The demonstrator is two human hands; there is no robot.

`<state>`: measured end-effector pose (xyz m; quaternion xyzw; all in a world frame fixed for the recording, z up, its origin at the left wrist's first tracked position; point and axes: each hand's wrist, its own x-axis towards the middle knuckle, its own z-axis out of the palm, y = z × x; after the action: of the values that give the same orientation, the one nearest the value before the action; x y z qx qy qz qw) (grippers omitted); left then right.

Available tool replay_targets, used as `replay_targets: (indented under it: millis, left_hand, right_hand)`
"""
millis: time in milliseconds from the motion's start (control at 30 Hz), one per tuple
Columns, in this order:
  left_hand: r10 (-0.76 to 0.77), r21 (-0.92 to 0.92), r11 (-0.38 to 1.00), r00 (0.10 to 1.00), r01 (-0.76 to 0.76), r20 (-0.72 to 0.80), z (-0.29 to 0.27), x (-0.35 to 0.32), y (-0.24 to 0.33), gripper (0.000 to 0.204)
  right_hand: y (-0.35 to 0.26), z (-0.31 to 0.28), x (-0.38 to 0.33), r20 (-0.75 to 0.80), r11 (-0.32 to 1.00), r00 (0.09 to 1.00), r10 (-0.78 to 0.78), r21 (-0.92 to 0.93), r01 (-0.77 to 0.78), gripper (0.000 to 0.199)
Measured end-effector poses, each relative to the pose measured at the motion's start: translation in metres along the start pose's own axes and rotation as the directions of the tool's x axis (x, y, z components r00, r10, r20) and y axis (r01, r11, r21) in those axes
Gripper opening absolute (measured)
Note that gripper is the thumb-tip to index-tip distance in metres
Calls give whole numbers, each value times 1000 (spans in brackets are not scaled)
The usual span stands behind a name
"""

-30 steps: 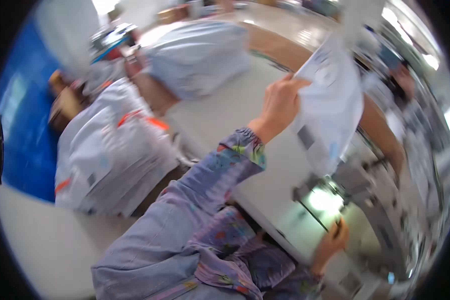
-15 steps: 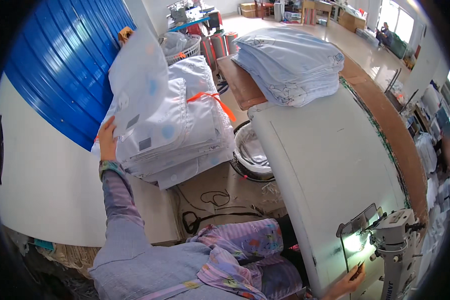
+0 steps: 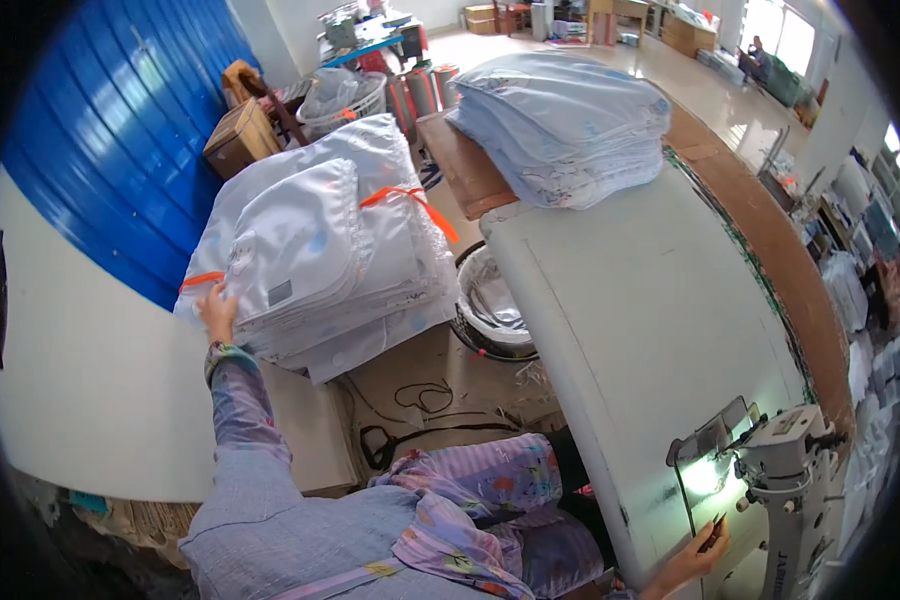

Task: Sewing patterns onto white fabric pieces using an industrial sewing machine.

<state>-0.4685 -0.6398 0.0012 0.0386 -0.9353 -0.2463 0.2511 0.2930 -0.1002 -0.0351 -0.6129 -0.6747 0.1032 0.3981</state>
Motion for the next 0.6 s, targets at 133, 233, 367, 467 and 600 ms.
replay_targets:
  millis: [133, 233, 367, 467, 600]
  left_hand:
    - [328, 317, 927, 838, -198, -436, -4, -9, 125, 44]
    - [629, -354, 667, 750, -655, -205, 41, -40, 289, 40]
    - [881, -513, 258, 417, -819, -222, 86, -124, 506, 43]
    - [900, -475, 212, 360, -854, -245, 121, -133, 574, 38]
    - [908, -486, 416, 381, -768, 174, 156, -108, 607, 31]
  right_hand:
    - [-37, 3, -2, -10, 999, 1000, 15, -31, -16, 29]
    - [-42, 7, -4, -62, 998, 998, 22, 60, -18, 27]
    - [-56, 2, -27, -98, 999, 995, 34, 46, -30, 27]
    - [-67, -10, -48, -55, 998, 997, 44, 51, -41, 25]
    - [-67, -32, -78, -47, 988, 987, 156, 29, -155, 23]
